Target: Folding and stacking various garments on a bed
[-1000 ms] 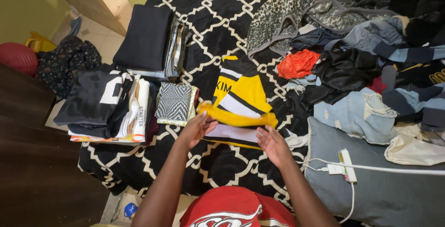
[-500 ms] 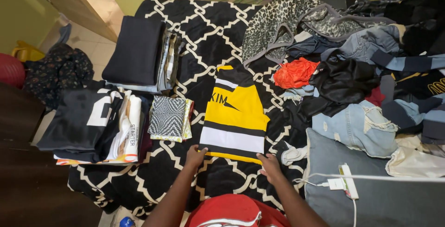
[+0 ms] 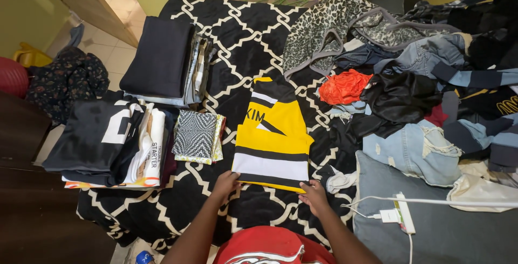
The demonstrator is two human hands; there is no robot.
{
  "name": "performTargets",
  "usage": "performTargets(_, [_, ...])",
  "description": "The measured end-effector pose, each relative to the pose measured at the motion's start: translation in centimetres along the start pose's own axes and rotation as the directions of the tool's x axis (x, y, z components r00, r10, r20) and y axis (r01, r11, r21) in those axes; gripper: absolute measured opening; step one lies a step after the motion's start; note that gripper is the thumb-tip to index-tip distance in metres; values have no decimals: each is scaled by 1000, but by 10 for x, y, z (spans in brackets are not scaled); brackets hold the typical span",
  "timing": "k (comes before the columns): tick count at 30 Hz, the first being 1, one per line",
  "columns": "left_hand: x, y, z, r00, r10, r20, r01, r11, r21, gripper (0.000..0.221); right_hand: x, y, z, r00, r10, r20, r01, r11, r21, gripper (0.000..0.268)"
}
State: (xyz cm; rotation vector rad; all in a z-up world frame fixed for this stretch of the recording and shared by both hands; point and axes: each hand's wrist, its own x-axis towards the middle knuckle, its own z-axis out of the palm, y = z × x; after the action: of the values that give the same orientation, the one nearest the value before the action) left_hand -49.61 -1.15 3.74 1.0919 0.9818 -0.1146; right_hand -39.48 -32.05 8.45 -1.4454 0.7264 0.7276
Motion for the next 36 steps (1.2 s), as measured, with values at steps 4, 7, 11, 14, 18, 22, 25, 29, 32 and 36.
performTargets(4, [-18,-20,-13,998,67,-5,-67,998,4,6,-10,24,-15,999,-49,10,49,999,-9,56])
performTargets(7, [-42,-37,-23,999,6,-51,-5,1000,31,17,-12,54,-31,999,-15,29,15,1000,-7,47])
performTargets(11, [-115,-29,-28,986,-158,49,154,985,81,5,-28,76,-61,999,34,-1,-33,964,-262,28])
performTargets(14, [-144,0,-31,945,-278,173,232,941,245,19,-49,64,-67,999,12,-31,-22,942,-335,23])
performTargets(18, [-141,35,-38,958,-263,111,134,756,640,23,-57,65,-77,1000,-12,12,14,975,-222,20])
performTargets(22, [-102,72,-13,960,228,160,-229,319,920,33,-92,29,-59,996,75,46,-69,991,-115,19])
performTargets(25, [-105,111,43,904,282,322,-424,485,765,46,-92,30,-56,994,89,67,-96,990,105,22])
performTargets(29, [-96,107,111,816,57,576,-563,309,767,40,-86,44,-59,994,87,62,-99,965,241,11])
performTargets(32, [-93,85,147,760,-46,648,-640,119,759,55,-64,65,-71,998,44,55,-58,956,288,13])
performTargets(36, [-84,46,172,822,35,568,-565,-71,822,56,-58,76,-80,999,8,-44,-7,1000,21,14])
